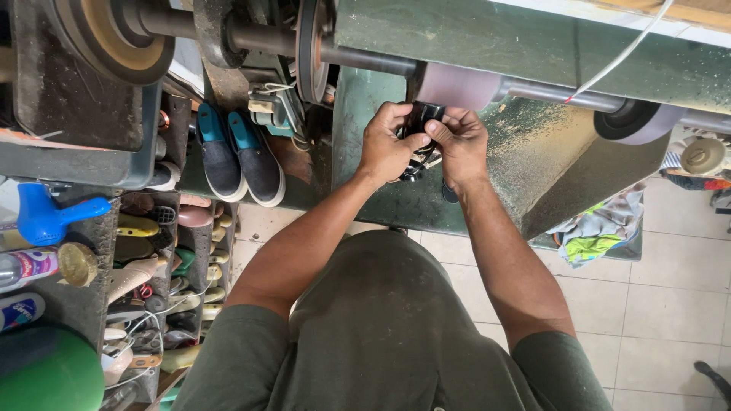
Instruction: A person uses a belt sander to shape and smooth the edges of a small black heel component for a shoe.
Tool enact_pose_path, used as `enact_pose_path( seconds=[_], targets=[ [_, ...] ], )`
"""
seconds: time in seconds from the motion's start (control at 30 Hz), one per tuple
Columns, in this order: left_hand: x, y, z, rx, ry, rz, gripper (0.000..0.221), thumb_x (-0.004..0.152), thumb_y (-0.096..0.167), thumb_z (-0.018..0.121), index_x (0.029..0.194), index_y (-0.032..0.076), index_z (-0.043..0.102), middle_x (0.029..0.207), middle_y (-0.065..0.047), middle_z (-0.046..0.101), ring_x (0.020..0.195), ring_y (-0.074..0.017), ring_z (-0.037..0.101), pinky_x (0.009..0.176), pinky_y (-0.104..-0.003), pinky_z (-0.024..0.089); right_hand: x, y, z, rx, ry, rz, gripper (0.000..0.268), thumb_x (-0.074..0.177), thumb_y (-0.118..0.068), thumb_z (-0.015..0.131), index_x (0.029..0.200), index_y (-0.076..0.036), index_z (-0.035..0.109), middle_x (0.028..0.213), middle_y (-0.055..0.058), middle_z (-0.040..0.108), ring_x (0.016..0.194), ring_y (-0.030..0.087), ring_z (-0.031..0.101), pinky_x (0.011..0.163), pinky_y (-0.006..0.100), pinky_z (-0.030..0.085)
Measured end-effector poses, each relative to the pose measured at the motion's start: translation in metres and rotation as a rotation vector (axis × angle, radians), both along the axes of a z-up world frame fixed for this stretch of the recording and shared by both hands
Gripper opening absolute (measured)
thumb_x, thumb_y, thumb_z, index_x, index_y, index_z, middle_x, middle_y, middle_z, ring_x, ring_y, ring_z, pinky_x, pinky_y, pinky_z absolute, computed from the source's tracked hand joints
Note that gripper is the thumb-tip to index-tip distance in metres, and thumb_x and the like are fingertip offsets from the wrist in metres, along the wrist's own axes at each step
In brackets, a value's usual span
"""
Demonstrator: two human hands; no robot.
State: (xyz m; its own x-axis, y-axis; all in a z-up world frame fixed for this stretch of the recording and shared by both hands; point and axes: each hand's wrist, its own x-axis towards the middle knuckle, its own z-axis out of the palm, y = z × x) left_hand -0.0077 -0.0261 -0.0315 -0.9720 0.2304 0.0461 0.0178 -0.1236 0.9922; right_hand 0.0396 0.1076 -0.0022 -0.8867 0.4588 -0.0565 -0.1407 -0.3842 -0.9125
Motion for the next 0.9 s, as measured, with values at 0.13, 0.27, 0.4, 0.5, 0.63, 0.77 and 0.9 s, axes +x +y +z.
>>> enact_pose_path(
  seconds=[0.13,0.27,0.4,0.5,0.63,0.77,0.9],
  targets=[
    [0.001,-0.011,0.010,-0.012,-0.005,0.005,0.060,0.071,0.003,0.095,0.124,0.006,0.067,0.100,-0.016,0.079,0.101,-0.0264,0.075,0.093,-0.041,0.058,-0.002,-0.003,-0.003,0.011,-0.004,0.021,0.033,0.085,0.005,0.085,0.108,0.004,0.061,0.096,0.021,0.076,0.084,0.027,0.078,0.068,0.040,0.069],
    [0.007,-0.019,0.020,-0.003,0.001,0.012,0.060,0.071,0.002,0.095,0.123,0.007,0.067,0.099,-0.015,0.079,0.100,-0.0239,0.075,0.091,-0.038,0.058,-0.001,-0.010,0.004,0.002,0.045,0.035,0.033,0.085,0.007,0.084,0.108,0.005,0.061,0.095,0.021,0.075,0.084,0.026,0.078,0.067,0.038,0.069],
    [0.012,-0.019,0.023,-0.004,-0.018,0.016,0.060,0.070,0.001,0.095,0.123,0.009,0.068,0.099,-0.014,0.079,0.099,-0.0227,0.075,0.092,-0.038,0.058,0.006,-0.008,0.006,0.031,0.045,0.042,0.032,0.086,0.006,0.084,0.109,0.006,0.061,0.095,0.021,0.075,0.084,0.025,0.077,0.066,0.038,0.069],
    [0.015,-0.017,0.022,-0.026,-0.007,0.018,0.060,0.070,0.005,0.096,0.123,0.011,0.068,0.100,-0.012,0.080,0.100,-0.0211,0.075,0.090,-0.037,0.059,0.008,-0.003,-0.006,0.001,0.052,0.022,0.033,0.086,0.006,0.084,0.110,0.007,0.060,0.094,0.022,0.074,0.085,0.028,0.078,0.066,0.038,0.069],
    [0.014,-0.016,0.025,0.025,-0.040,-0.011,0.060,0.072,0.001,0.095,0.126,0.007,0.067,0.102,-0.019,0.078,0.101,-0.0263,0.074,0.091,-0.041,0.059,0.009,-0.012,0.013,0.038,0.067,0.005,0.033,0.085,0.007,0.084,0.109,0.007,0.061,0.093,0.021,0.074,0.086,0.027,0.078,0.069,0.038,0.068],
    [0.008,-0.013,0.020,-0.051,0.005,-0.014,0.061,0.071,0.007,0.096,0.124,0.011,0.068,0.101,-0.014,0.079,0.102,-0.0248,0.076,0.089,-0.039,0.060,0.006,-0.005,0.004,0.025,0.078,0.003,0.032,0.086,0.007,0.083,0.109,0.006,0.062,0.094,0.021,0.075,0.086,0.027,0.078,0.070,0.037,0.068],
    [0.003,-0.012,0.012,-0.046,-0.008,-0.012,0.062,0.070,0.007,0.097,0.125,0.009,0.067,0.101,-0.015,0.079,0.102,-0.0254,0.076,0.091,-0.039,0.060,0.003,-0.006,-0.002,0.042,0.066,-0.005,0.031,0.086,0.006,0.083,0.108,0.006,0.061,0.094,0.021,0.075,0.085,0.025,0.077,0.070,0.036,0.067]
  ],
)
